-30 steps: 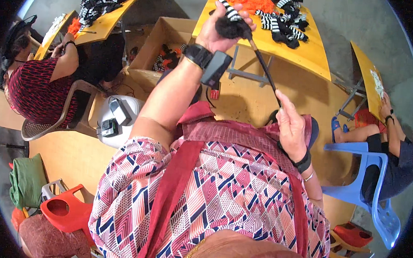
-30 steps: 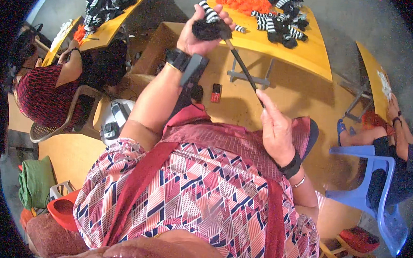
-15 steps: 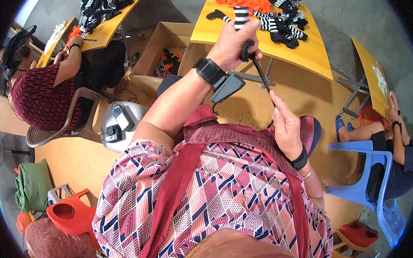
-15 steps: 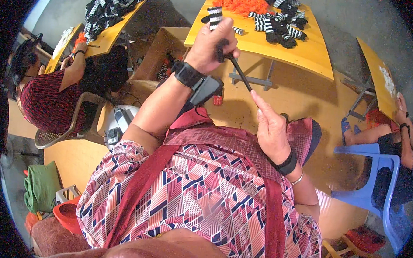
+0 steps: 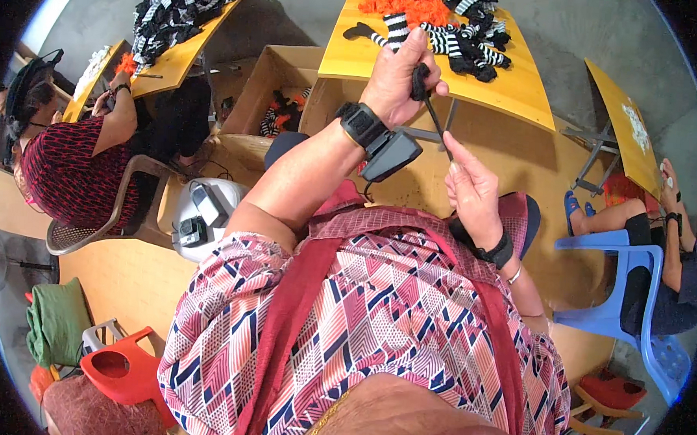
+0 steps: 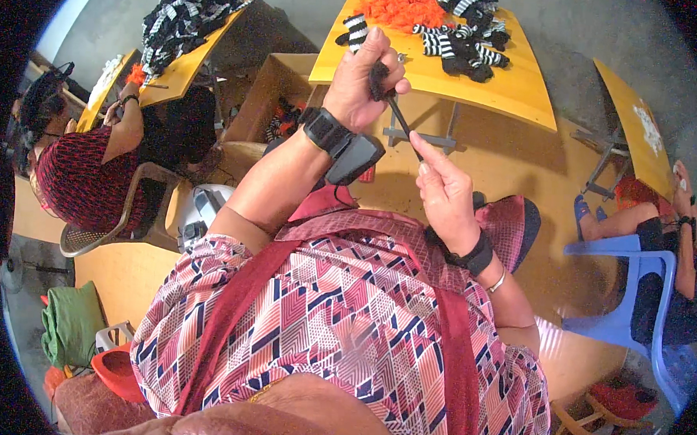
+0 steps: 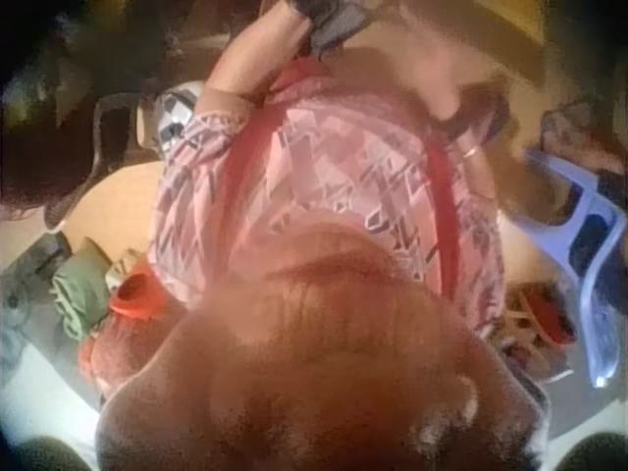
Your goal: The person sits at a table and turns striped socks inside out by hand. They use a thin black stick to push the sock fabric further and smooth the interior surface. The person handles multiple socks one by one, placing the finished items on the table.
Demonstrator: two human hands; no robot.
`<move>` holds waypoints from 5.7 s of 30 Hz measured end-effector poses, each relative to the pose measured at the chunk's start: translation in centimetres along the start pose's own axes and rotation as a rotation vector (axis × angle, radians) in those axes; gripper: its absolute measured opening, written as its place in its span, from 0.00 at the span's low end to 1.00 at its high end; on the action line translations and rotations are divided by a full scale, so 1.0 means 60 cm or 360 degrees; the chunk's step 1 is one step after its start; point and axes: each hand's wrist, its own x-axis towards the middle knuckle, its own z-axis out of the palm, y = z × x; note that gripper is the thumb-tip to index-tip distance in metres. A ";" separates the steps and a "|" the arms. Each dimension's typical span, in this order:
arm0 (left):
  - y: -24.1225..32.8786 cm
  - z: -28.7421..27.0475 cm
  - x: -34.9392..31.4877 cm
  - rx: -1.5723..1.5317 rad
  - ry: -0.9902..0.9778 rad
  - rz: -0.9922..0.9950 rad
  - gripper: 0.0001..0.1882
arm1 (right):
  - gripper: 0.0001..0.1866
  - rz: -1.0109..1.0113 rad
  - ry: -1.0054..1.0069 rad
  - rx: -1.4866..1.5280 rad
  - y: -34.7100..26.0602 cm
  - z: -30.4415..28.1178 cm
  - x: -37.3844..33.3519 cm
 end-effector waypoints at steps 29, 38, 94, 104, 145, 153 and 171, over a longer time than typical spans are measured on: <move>0.034 -0.052 0.031 -0.0398 0.0245 -0.0245 0.18 | 0.17 -0.0311 0.0017 -0.0861 -0.022 -0.044 -0.034; 0.005 -0.059 0.025 0.0005 0.0004 -0.0021 0.16 | 0.17 -0.0198 -0.0025 -0.0867 -0.005 -0.033 -0.030; 0.013 -0.008 0.018 -0.0089 0.0328 0.0086 0.16 | 0.18 -0.0316 0.0023 -0.1019 -0.017 -0.046 -0.027; -0.059 -0.037 0.016 0.0347 0.0329 0.0447 0.11 | 0.19 -0.0357 0.0109 -0.0846 0.017 -0.024 -0.033; -0.096 0.059 -0.070 -0.0054 -0.0147 -0.0262 0.06 | 0.07 -0.0084 0.0081 0.0219 0.039 -0.013 -0.005; -0.055 0.044 -0.041 0.0256 -0.0218 -0.0241 0.19 | 0.11 0.0034 0.0058 0.0285 0.050 -0.029 -0.006; -0.039 0.056 -0.032 0.0059 0.0009 0.0079 0.09 | 0.09 -0.0033 0.0110 -0.0351 0.054 -0.047 -0.020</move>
